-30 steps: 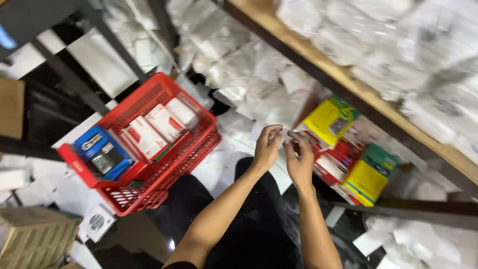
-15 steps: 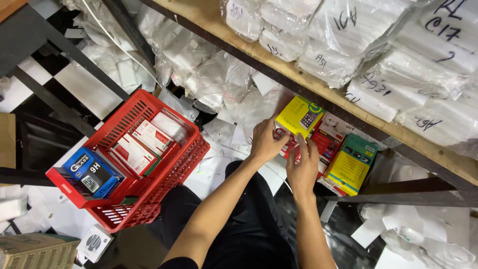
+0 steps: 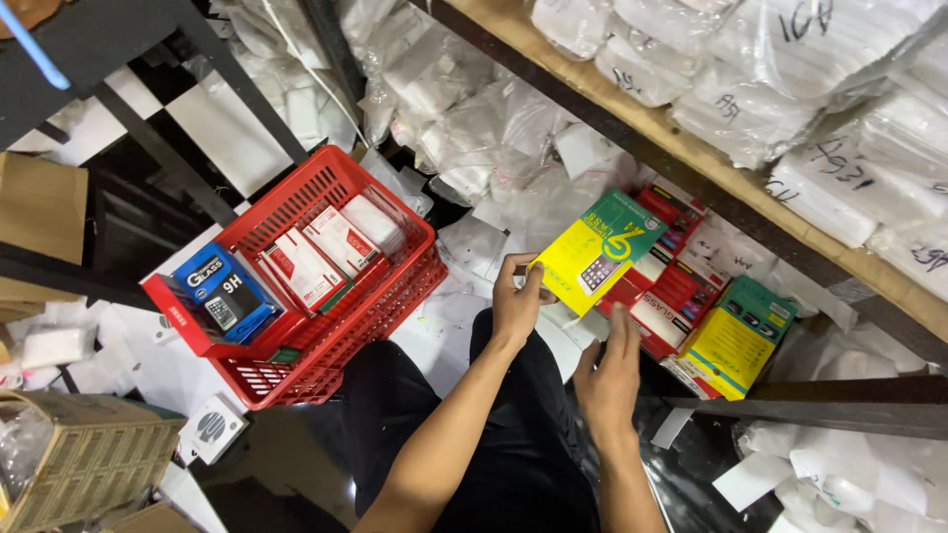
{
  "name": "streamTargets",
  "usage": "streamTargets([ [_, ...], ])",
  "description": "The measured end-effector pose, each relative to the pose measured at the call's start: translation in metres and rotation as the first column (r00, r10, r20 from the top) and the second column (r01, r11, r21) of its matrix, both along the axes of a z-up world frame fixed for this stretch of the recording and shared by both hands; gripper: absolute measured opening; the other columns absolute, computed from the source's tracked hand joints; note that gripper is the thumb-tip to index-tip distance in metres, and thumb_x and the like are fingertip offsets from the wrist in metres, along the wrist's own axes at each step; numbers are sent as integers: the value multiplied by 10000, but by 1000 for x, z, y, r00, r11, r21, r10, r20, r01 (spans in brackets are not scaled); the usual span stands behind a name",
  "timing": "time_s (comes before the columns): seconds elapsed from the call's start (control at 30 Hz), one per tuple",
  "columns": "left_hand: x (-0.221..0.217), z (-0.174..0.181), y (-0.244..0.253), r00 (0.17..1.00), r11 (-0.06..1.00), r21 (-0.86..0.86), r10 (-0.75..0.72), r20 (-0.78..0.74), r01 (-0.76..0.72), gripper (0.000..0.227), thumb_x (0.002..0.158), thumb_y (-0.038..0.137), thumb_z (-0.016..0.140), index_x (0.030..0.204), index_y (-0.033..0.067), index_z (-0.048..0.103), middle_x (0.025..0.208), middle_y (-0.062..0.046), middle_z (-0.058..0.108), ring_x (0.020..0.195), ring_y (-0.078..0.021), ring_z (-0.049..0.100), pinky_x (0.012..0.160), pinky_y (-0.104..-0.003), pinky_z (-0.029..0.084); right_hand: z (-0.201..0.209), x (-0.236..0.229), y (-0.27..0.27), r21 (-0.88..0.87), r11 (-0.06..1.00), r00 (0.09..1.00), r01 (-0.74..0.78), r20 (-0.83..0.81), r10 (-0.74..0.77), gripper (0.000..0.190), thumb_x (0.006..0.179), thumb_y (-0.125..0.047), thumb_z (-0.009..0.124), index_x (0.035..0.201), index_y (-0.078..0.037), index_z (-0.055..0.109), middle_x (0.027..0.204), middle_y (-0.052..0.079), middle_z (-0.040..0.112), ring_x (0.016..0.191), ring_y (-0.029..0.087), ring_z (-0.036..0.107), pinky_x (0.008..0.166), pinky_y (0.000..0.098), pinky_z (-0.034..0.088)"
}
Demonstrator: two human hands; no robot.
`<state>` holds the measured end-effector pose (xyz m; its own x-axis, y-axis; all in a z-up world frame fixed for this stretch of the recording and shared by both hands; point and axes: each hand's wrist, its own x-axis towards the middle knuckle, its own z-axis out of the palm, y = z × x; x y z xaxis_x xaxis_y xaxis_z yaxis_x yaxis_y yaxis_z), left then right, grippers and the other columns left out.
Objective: The person sits on the floor and repeatedly picks up small product boxes from a nearby shelf, then places them into a red plastic basket. The person handles the boxes one at a time, turning them over occasionally before stacking them in the basket.
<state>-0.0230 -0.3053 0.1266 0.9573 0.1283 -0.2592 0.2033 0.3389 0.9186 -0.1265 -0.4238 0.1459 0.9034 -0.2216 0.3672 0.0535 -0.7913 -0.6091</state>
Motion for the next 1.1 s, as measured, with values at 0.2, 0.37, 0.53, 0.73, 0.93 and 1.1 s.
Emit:
streamTargets([
  [0.2,-19,-13,41,998,994,90,-60,5,59,269,991,192,613,1208,34,629,991,-165,554,570,-201,694,602,-335,667,-43,58,-18,-408,913,954,-10,270,131,769,712,-3,826,1437,-124,601,1519,201,476,1426,479,378,1146,637,302],
  [0.37,-49,6,87,976,991,-1,-130,173,132,424,1018,298,554,1334,17,584,1001,-210,586,669,-292,715,598,-414,649,-11,66,8,-229,952,903,-203,332,273,508,837,51,750,1310,-112,661,1328,125,642,1336,435,527,1137,580,368],
  [0.53,-70,15,137,900,988,135,-120,419,69,738,974,564,524,1424,-19,552,1191,-217,527,967,-226,548,723,-407,632,12,67,53,162,866,859,-473,305,411,469,751,44,823,1177,-60,658,1168,148,707,1166,440,650,1053,524,469],
  [0.73,-97,10,204,884,702,684,-173,434,-198,706,956,295,662,1565,69,385,1537,-296,332,1438,-509,292,1171,-607,280,-51,81,96,514,724,846,-459,4,533,489,747,-127,904,1193,-191,715,1029,12,776,1028,245,736,895,451,561],
  [0.93,-124,-34,233,953,911,382,34,301,-153,621,968,160,681,1543,111,451,1438,-166,561,1242,-225,566,1012,-446,527,-28,88,154,761,381,684,-525,111,721,521,856,12,746,1346,29,571,1165,248,695,1134,388,661,956,552,515],
  [1.1,-126,29,245,963,803,552,100,250,-227,724,992,216,653,1588,16,294,1532,-300,397,1454,-455,320,1177,-605,271,-30,109,201,724,312,554,-616,116,825,641,898,-1,722,1491,-24,479,1284,241,650,1258,405,589,1050,578,456],
])
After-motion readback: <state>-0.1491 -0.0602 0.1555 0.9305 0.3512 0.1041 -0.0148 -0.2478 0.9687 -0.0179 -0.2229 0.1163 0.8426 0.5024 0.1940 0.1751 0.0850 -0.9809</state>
